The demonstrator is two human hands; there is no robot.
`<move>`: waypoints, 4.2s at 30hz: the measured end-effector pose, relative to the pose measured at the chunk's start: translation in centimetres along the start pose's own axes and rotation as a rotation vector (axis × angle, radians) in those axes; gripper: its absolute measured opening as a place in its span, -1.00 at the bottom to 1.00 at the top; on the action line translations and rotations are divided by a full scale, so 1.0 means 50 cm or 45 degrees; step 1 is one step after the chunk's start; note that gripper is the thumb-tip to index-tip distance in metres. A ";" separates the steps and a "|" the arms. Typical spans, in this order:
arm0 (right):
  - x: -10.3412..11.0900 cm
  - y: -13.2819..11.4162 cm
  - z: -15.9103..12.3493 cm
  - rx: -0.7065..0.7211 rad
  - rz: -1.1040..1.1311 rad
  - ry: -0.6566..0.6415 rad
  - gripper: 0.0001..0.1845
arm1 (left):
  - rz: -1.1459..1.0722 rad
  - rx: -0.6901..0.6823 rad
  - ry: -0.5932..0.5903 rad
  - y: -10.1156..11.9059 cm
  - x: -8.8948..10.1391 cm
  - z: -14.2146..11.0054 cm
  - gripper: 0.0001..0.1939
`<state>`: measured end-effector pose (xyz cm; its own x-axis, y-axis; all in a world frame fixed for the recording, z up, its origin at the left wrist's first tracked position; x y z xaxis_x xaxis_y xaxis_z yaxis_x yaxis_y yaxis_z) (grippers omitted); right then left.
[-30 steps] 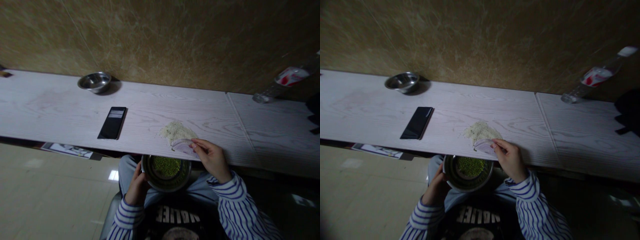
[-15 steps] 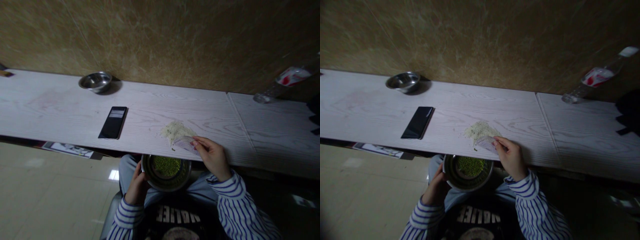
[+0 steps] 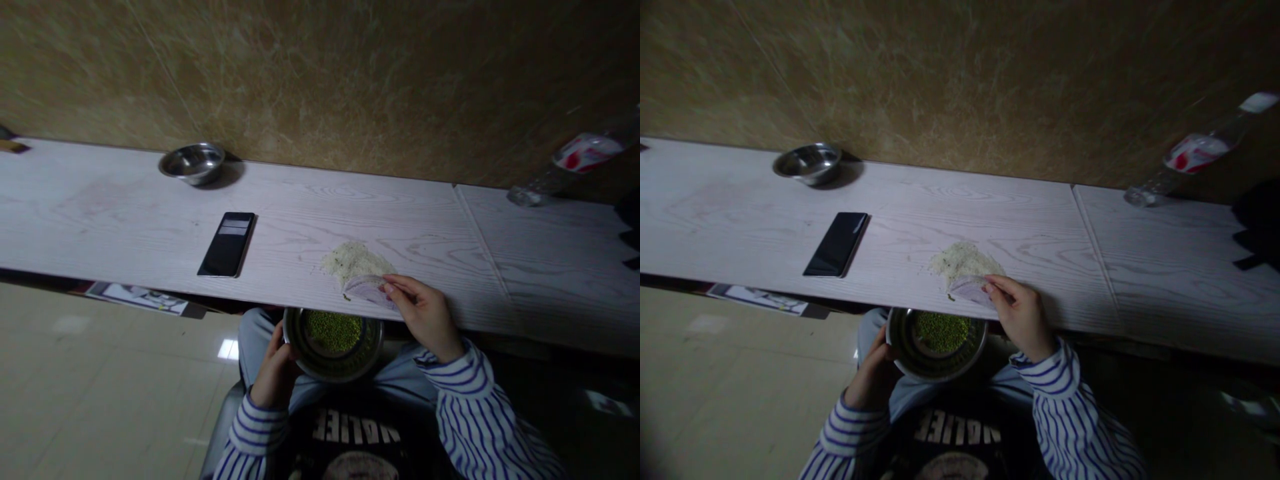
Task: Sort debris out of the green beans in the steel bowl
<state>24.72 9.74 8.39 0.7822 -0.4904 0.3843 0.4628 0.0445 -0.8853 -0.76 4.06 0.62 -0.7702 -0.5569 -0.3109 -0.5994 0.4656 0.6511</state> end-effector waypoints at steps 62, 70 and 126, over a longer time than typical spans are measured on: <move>0.038 -0.005 0.043 0.284 -0.314 0.279 -0.71 | -0.042 -0.027 0.015 -0.007 0.007 0.017 -0.35; -0.013 0.004 0.045 0.136 -0.122 0.094 -0.68 | -0.039 0.009 0.021 -0.005 0.003 0.009 -0.22; 0.007 0.013 -0.012 -0.045 -0.020 -0.003 -0.66 | -0.015 0.005 0.002 -0.010 0.006 -0.003 -0.31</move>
<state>25.06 9.05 7.78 0.7761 -0.4885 0.3989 0.4601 0.0060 -0.8879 -0.67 3.56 0.32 -0.7629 -0.5631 -0.3176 -0.6092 0.4616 0.6448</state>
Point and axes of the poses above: each hand's wrist, its own z-axis towards the middle knuckle, its own x-axis out of the back of the hand, y = z × x, the point moved 4 cm from there along z, towards the middle knuckle, and after that the axes turned 15 degrees about y, right-handed, at the moved point
